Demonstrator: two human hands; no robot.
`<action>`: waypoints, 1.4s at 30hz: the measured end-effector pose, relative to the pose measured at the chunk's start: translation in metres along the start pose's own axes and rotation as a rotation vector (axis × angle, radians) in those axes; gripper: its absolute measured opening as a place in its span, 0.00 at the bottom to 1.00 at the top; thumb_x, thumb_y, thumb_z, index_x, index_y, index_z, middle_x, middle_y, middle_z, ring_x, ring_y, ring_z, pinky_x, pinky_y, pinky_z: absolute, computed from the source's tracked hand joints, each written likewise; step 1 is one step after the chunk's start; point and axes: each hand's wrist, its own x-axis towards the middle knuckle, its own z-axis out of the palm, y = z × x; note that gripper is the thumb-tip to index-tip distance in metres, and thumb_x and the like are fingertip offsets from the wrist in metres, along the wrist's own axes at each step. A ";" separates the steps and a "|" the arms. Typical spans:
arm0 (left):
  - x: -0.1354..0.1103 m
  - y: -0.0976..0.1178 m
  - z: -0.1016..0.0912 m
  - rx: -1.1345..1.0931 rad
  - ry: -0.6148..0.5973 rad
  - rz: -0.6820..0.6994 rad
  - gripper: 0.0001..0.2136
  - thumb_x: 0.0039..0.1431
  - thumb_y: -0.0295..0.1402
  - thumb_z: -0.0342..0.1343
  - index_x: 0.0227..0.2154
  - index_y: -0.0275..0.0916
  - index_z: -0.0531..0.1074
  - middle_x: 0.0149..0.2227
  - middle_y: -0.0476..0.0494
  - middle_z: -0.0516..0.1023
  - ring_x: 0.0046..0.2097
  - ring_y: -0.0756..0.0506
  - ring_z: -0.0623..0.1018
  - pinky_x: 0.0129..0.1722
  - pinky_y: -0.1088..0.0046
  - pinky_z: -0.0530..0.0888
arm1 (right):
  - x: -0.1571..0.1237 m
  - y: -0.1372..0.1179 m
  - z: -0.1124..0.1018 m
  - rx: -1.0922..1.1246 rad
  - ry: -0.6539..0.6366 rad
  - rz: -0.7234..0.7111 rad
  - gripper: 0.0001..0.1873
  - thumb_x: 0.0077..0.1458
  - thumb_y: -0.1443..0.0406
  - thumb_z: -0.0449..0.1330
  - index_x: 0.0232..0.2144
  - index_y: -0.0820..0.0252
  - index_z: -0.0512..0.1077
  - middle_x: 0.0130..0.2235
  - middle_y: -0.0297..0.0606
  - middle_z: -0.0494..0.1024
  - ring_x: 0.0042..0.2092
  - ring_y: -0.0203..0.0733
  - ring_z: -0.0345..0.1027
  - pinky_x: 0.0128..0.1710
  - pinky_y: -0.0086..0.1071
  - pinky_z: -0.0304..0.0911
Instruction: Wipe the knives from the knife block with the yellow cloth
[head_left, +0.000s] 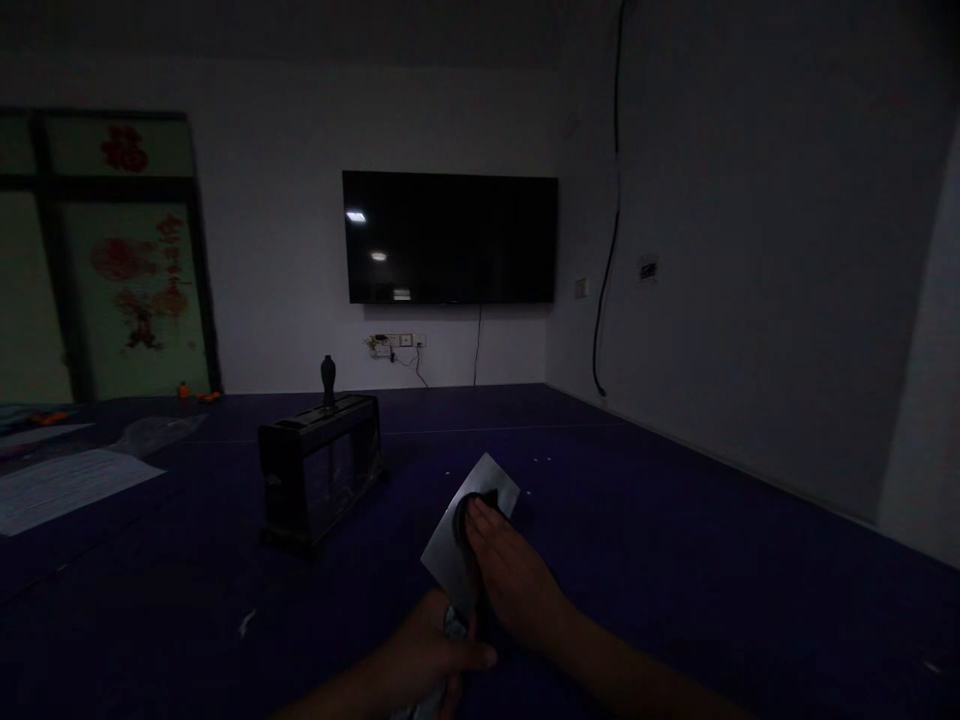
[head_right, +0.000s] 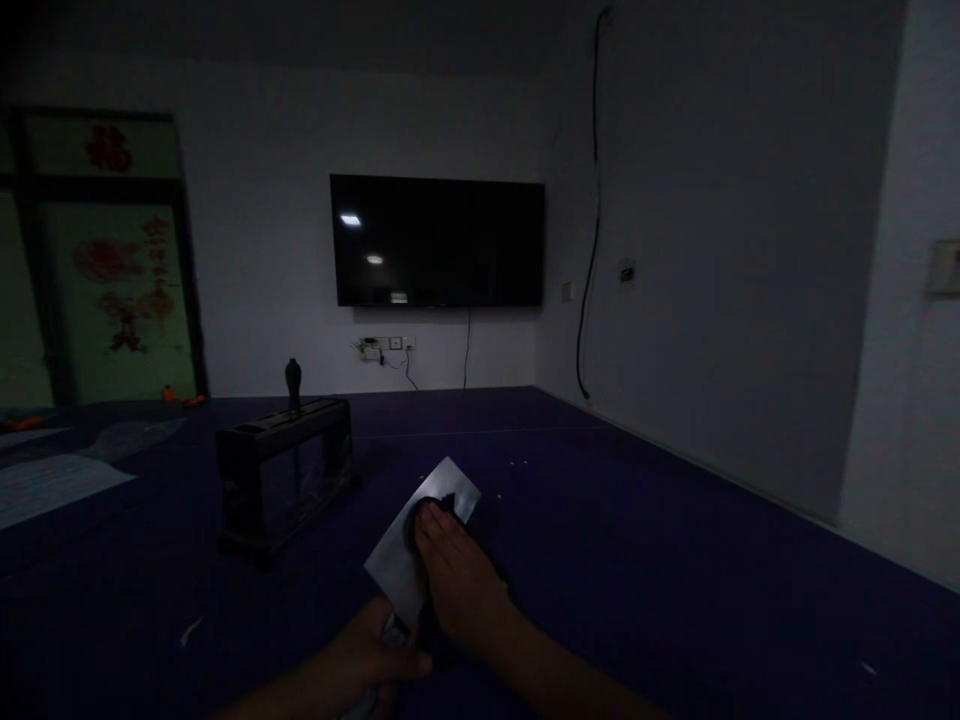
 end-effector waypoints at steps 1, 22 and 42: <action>-0.001 0.002 0.001 0.001 0.011 -0.015 0.21 0.36 0.34 0.64 0.34 0.37 0.63 0.22 0.54 0.69 0.17 0.55 0.64 0.18 0.79 0.61 | 0.000 0.000 0.000 0.006 0.005 -0.007 0.31 0.49 0.77 0.45 0.58 0.75 0.52 0.60 0.52 0.53 0.62 0.48 0.40 0.57 0.43 0.55; -0.001 -0.003 -0.002 0.020 -0.058 0.012 0.22 0.36 0.37 0.65 0.35 0.37 0.64 0.19 0.55 0.66 0.16 0.55 0.62 0.17 0.79 0.58 | -0.003 0.003 0.001 0.045 0.108 0.127 0.30 0.57 0.74 0.42 0.61 0.68 0.41 0.63 0.48 0.46 0.63 0.48 0.38 0.56 0.45 0.55; -0.006 0.007 0.004 0.012 -0.047 -0.034 0.21 0.36 0.33 0.63 0.34 0.38 0.60 0.19 0.59 0.66 0.13 0.57 0.61 0.12 0.81 0.57 | -0.004 0.007 0.003 0.240 0.141 0.337 0.28 0.61 0.66 0.43 0.62 0.59 0.41 0.63 0.40 0.46 0.63 0.46 0.39 0.58 0.46 0.50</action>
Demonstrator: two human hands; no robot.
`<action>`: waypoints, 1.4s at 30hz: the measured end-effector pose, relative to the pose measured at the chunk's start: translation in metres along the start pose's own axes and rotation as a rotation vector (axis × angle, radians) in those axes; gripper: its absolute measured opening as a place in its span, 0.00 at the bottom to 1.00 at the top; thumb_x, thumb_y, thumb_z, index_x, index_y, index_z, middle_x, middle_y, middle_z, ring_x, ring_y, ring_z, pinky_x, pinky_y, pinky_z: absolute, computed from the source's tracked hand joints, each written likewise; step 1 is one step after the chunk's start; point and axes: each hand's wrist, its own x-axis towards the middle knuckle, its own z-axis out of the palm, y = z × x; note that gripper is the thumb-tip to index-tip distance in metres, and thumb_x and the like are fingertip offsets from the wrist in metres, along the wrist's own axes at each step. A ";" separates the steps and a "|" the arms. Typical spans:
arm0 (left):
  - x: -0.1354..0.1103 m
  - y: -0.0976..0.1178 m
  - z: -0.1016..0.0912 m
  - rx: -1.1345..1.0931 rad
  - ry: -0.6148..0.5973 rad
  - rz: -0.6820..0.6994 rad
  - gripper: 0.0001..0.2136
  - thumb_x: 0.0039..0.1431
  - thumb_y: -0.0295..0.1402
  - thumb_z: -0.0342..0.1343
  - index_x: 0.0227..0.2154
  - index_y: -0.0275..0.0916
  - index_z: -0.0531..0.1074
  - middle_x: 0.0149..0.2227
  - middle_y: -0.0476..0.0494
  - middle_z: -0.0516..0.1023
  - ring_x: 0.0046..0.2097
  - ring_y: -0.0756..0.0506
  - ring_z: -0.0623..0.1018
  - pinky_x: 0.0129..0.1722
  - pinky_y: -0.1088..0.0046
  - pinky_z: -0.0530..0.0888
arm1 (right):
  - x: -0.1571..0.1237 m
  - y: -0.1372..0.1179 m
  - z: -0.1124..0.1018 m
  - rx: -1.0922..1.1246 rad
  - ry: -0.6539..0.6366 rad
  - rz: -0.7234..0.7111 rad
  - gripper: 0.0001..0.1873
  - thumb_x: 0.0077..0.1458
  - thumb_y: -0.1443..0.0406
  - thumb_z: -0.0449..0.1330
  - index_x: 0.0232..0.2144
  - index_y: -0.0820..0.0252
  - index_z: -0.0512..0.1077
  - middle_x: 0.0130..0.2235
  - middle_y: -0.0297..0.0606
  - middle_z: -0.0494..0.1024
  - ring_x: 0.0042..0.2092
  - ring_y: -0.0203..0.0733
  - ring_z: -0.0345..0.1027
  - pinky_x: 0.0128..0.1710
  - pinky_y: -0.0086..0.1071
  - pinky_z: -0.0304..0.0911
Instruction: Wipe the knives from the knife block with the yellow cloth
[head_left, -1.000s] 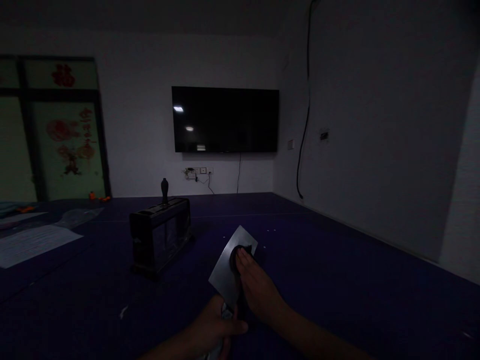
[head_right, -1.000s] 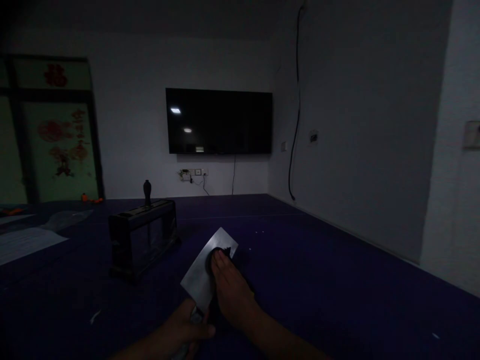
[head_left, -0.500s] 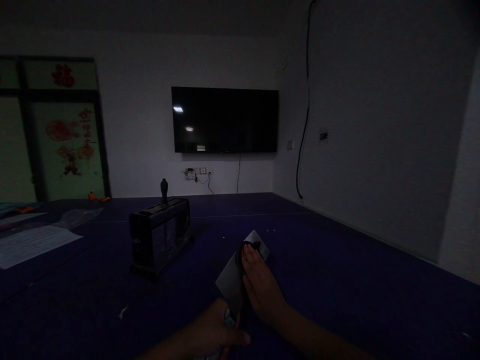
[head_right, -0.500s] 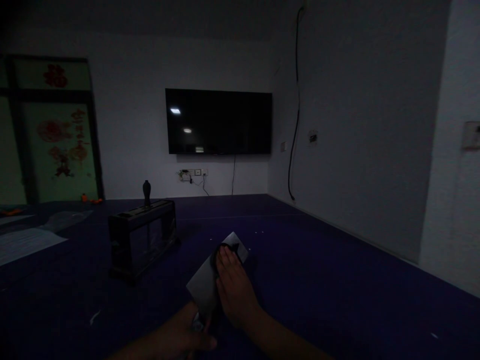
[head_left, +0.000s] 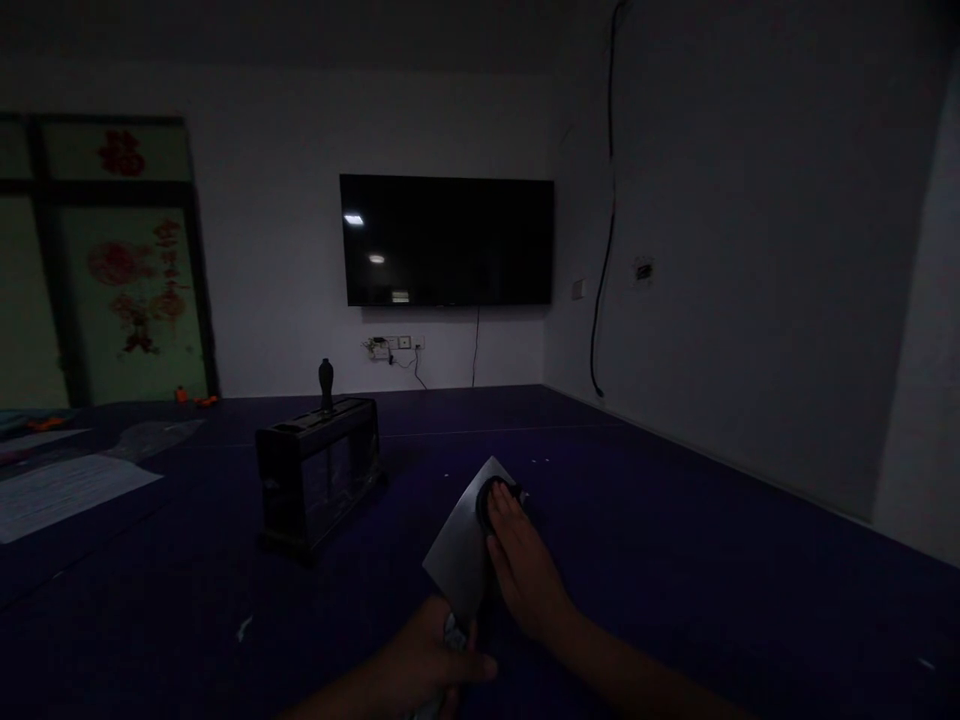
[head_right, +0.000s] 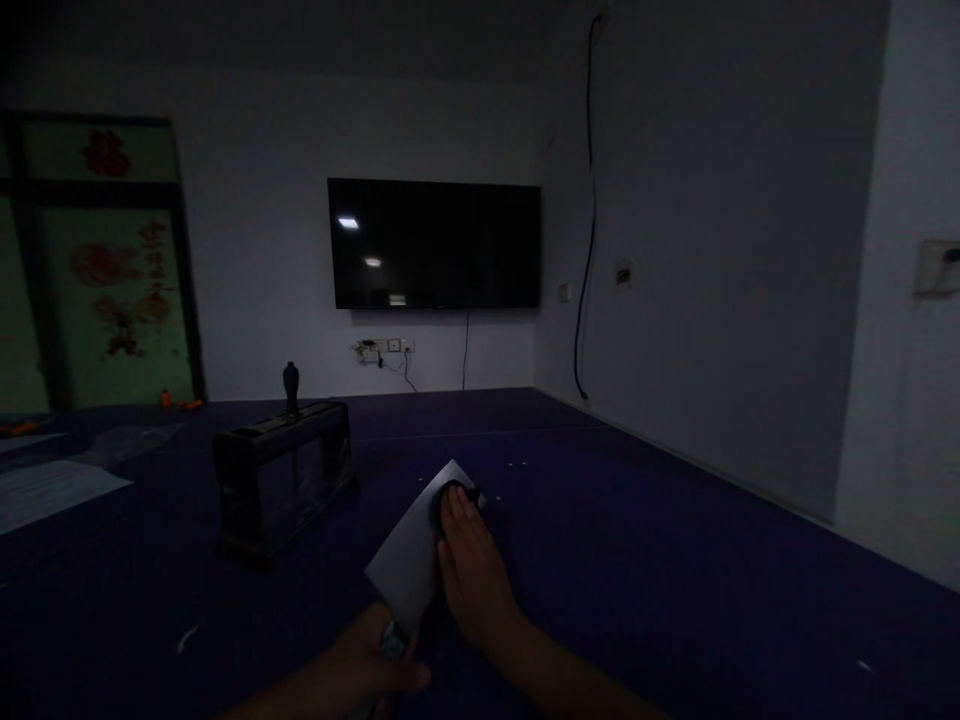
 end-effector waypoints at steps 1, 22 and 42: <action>0.001 -0.002 -0.001 -0.008 -0.009 0.013 0.22 0.36 0.35 0.63 0.34 0.37 0.60 0.18 0.59 0.66 0.12 0.57 0.61 0.12 0.81 0.57 | 0.000 0.002 0.002 0.015 0.008 0.032 0.27 0.61 0.66 0.43 0.62 0.59 0.41 0.63 0.39 0.46 0.63 0.46 0.39 0.58 0.46 0.50; 0.007 0.000 -0.008 0.146 -0.099 -0.036 0.21 0.34 0.36 0.65 0.31 0.38 0.62 0.19 0.57 0.65 0.15 0.56 0.61 0.14 0.80 0.58 | 0.000 0.006 -0.003 -0.070 0.020 0.021 0.29 0.61 0.64 0.42 0.62 0.59 0.38 0.63 0.40 0.46 0.63 0.47 0.39 0.59 0.47 0.47; 0.000 0.002 0.000 -0.040 -0.049 0.023 0.19 0.35 0.36 0.63 0.27 0.40 0.58 0.15 0.61 0.62 0.11 0.57 0.57 0.11 0.81 0.56 | -0.003 0.017 0.010 0.043 0.040 0.236 0.28 0.62 0.61 0.42 0.62 0.60 0.41 0.63 0.43 0.45 0.63 0.47 0.39 0.58 0.50 0.46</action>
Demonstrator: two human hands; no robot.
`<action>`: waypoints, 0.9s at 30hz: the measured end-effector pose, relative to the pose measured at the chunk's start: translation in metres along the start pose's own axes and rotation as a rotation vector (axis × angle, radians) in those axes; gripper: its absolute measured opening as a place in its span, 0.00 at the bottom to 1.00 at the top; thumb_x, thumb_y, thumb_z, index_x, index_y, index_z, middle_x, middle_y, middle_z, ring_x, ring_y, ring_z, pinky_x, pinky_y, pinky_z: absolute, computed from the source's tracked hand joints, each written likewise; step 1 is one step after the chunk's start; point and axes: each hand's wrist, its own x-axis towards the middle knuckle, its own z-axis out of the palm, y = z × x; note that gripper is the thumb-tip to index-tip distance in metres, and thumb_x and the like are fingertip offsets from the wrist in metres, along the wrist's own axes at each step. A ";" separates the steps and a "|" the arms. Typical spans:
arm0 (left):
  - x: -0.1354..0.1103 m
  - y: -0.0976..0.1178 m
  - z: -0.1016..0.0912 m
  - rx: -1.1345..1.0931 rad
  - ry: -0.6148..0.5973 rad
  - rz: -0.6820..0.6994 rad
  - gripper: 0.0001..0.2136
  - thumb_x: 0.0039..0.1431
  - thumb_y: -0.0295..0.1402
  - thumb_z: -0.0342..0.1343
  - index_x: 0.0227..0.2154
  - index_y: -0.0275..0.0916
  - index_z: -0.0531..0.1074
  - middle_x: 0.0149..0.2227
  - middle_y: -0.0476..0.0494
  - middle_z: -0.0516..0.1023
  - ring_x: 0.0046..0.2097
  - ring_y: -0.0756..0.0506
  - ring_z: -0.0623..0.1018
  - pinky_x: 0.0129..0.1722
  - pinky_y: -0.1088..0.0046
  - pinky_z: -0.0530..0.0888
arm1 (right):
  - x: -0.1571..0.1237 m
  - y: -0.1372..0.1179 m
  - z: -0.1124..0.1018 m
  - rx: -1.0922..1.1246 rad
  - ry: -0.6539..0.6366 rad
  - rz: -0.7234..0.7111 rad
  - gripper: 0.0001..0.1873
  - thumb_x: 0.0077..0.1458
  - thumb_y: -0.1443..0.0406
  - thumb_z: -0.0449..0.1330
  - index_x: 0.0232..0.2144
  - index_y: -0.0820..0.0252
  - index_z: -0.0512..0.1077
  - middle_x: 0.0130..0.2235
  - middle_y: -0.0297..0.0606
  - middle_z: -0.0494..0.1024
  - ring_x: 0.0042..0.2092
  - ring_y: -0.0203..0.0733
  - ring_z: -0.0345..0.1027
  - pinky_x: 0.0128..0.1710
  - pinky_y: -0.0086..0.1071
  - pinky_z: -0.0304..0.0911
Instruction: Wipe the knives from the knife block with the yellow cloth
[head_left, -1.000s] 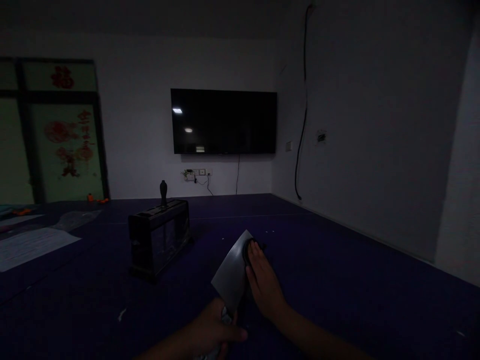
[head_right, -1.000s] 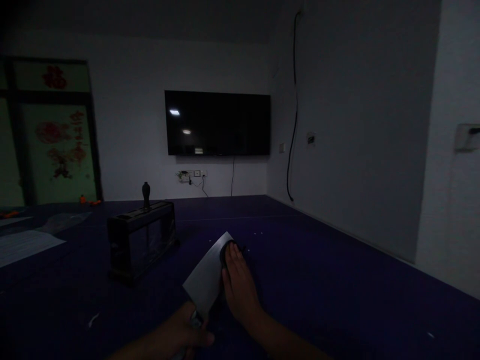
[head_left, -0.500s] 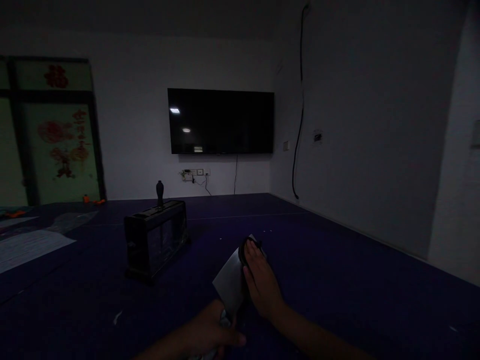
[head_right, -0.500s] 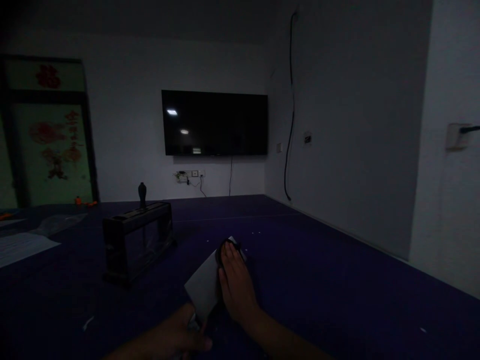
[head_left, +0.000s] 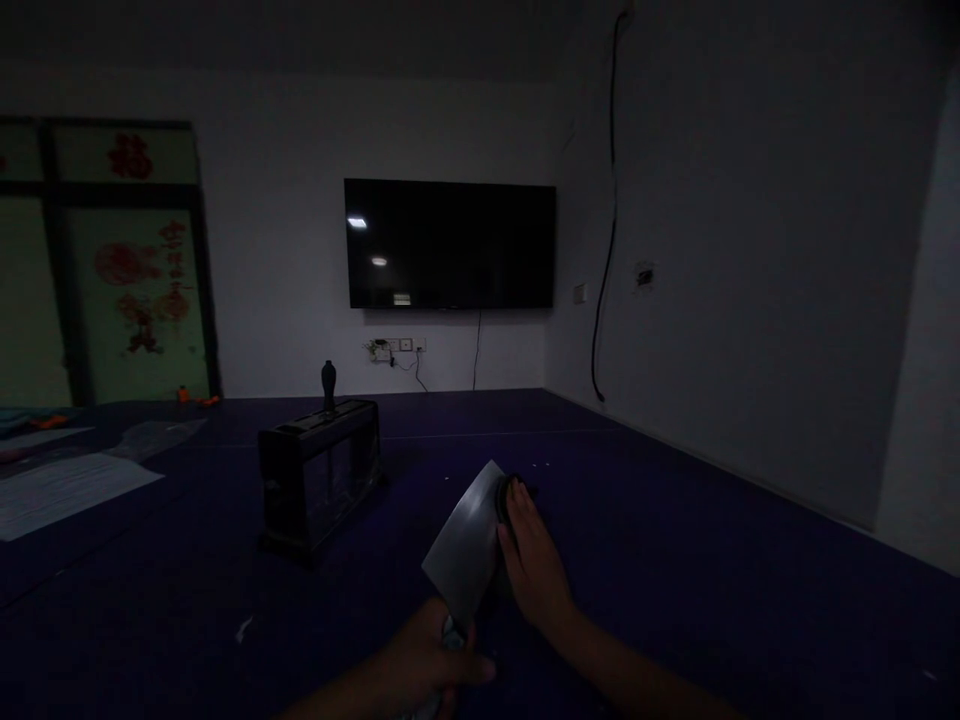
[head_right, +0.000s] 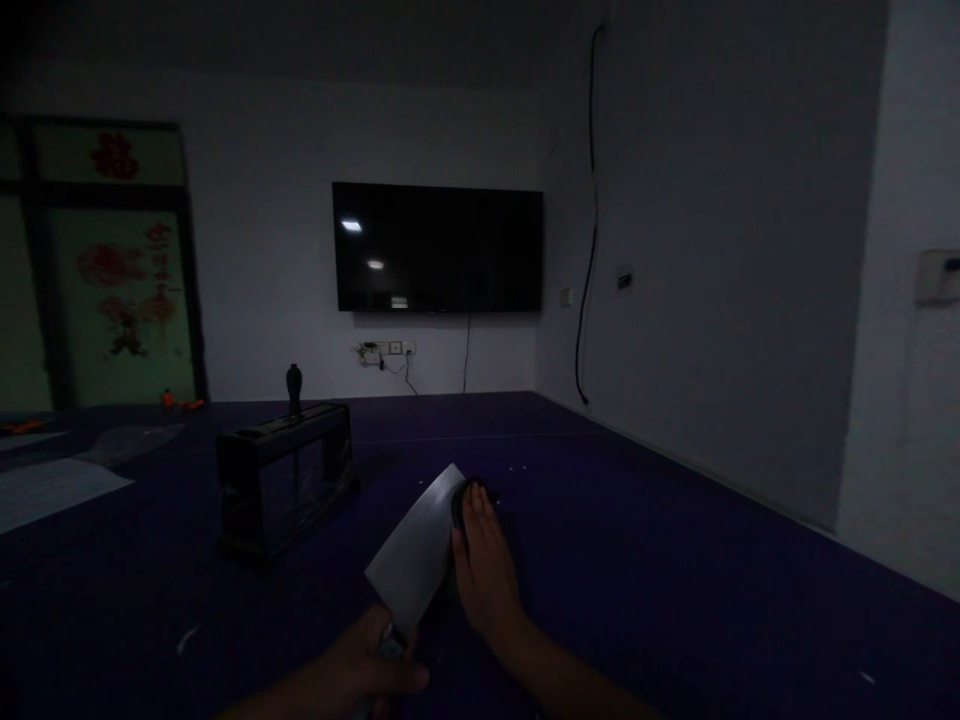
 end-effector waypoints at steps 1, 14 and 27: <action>0.000 0.000 0.000 0.008 0.001 0.009 0.19 0.35 0.36 0.64 0.27 0.39 0.59 0.16 0.61 0.62 0.12 0.57 0.58 0.12 0.81 0.56 | 0.000 0.000 0.000 -0.003 -0.001 -0.005 0.28 0.62 0.61 0.42 0.62 0.60 0.41 0.63 0.43 0.45 0.63 0.48 0.38 0.58 0.50 0.46; 0.005 -0.003 -0.008 0.219 -0.032 0.020 0.18 0.35 0.37 0.65 0.29 0.38 0.66 0.17 0.55 0.66 0.17 0.55 0.62 0.15 0.81 0.56 | 0.001 -0.003 -0.007 -0.059 0.118 -0.045 0.28 0.62 0.62 0.41 0.62 0.58 0.38 0.64 0.40 0.43 0.63 0.48 0.38 0.59 0.52 0.42; 0.032 -0.024 -0.012 -0.248 -0.091 -0.064 0.13 0.37 0.42 0.46 0.20 0.36 0.65 0.08 0.51 0.59 0.09 0.52 0.58 0.09 0.79 0.51 | -0.003 0.012 0.008 0.099 0.074 -0.123 0.23 0.56 0.72 0.42 0.51 0.56 0.65 0.50 0.41 0.71 0.52 0.44 0.63 0.51 0.46 0.61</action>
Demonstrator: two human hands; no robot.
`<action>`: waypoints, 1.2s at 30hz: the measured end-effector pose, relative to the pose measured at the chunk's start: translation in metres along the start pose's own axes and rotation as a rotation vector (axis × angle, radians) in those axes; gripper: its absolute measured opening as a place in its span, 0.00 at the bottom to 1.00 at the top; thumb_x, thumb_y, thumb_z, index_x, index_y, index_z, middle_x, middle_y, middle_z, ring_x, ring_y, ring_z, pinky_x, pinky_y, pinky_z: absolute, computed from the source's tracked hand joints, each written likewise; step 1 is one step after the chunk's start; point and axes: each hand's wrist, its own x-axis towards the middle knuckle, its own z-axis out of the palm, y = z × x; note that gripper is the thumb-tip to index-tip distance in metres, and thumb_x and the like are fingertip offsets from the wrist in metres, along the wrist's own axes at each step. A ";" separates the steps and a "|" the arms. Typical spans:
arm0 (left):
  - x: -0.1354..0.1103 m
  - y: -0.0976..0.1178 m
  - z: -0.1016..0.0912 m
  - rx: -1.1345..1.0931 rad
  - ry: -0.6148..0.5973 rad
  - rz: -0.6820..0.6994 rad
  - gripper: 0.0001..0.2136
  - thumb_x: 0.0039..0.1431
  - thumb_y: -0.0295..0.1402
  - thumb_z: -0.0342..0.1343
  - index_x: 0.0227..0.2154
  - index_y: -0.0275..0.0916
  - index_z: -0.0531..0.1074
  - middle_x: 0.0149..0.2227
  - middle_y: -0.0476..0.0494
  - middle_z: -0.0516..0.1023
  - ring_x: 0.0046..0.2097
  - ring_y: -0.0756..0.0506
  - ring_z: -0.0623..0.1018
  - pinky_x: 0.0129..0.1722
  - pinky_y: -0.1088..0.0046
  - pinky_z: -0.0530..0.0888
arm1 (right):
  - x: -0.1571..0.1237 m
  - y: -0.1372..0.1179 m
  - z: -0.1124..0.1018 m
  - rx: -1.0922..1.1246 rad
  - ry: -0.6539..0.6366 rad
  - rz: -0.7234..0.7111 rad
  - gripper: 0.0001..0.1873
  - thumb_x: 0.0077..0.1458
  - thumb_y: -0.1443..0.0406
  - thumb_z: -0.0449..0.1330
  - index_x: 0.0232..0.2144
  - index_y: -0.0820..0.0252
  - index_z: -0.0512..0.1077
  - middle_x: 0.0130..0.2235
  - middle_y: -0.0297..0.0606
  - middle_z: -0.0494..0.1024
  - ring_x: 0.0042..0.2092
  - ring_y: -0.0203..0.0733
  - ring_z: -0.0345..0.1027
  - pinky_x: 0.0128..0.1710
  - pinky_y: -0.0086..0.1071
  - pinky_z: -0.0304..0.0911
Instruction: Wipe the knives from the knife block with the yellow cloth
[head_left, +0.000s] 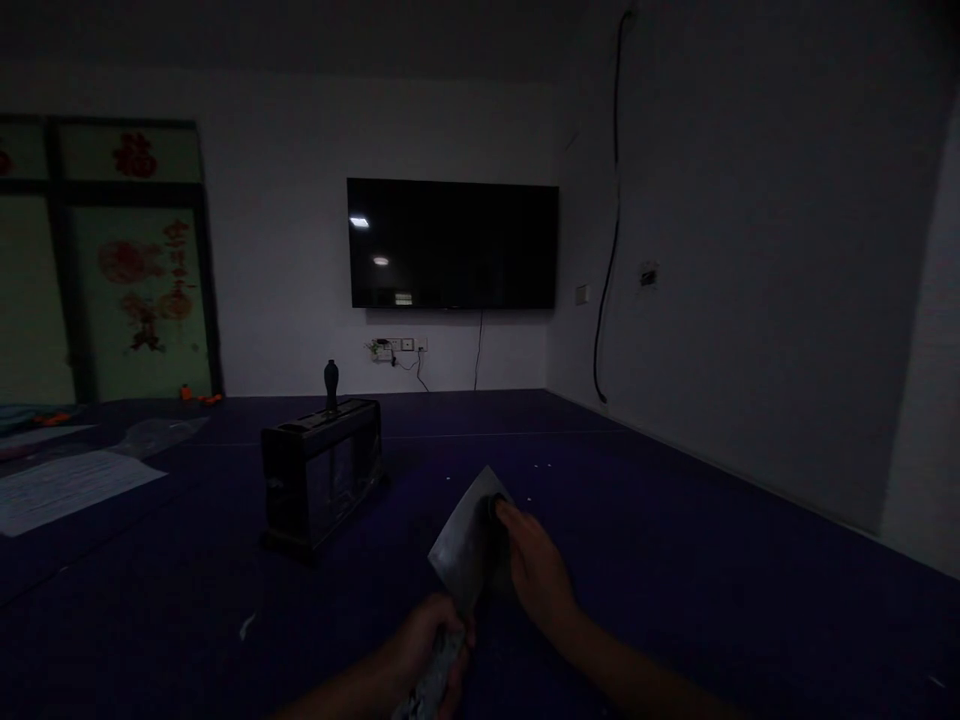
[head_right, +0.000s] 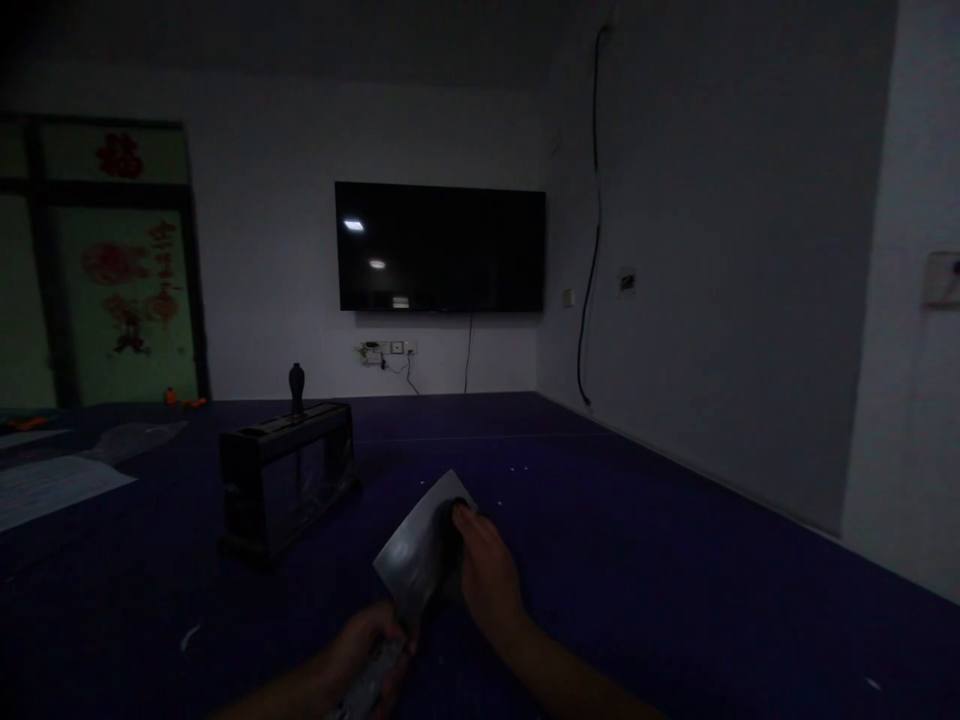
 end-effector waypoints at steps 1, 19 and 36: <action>0.001 -0.001 -0.002 -0.042 -0.031 -0.021 0.15 0.37 0.43 0.44 0.22 0.36 0.66 0.08 0.51 0.60 0.09 0.51 0.58 0.08 0.78 0.51 | -0.001 0.000 0.000 0.013 0.001 0.015 0.23 0.56 0.71 0.42 0.50 0.56 0.66 0.49 0.41 0.72 0.51 0.44 0.65 0.50 0.46 0.63; -0.021 0.001 0.015 -0.053 0.278 0.300 0.19 0.41 0.43 0.56 0.34 0.39 0.60 0.13 0.59 0.63 0.11 0.54 0.61 0.11 0.82 0.53 | 0.001 -0.007 -0.008 0.151 0.033 0.240 0.18 0.57 0.64 0.45 0.45 0.58 0.70 0.45 0.43 0.75 0.46 0.47 0.69 0.47 0.44 0.64; -0.026 0.009 0.018 0.117 0.466 0.400 0.24 0.39 0.49 0.60 0.33 0.40 0.57 0.18 0.58 0.66 0.11 0.55 0.63 0.10 0.80 0.58 | 0.005 -0.019 -0.018 0.327 -0.029 0.296 0.24 0.59 0.53 0.43 0.43 0.58 0.71 0.44 0.43 0.75 0.46 0.47 0.68 0.47 0.43 0.63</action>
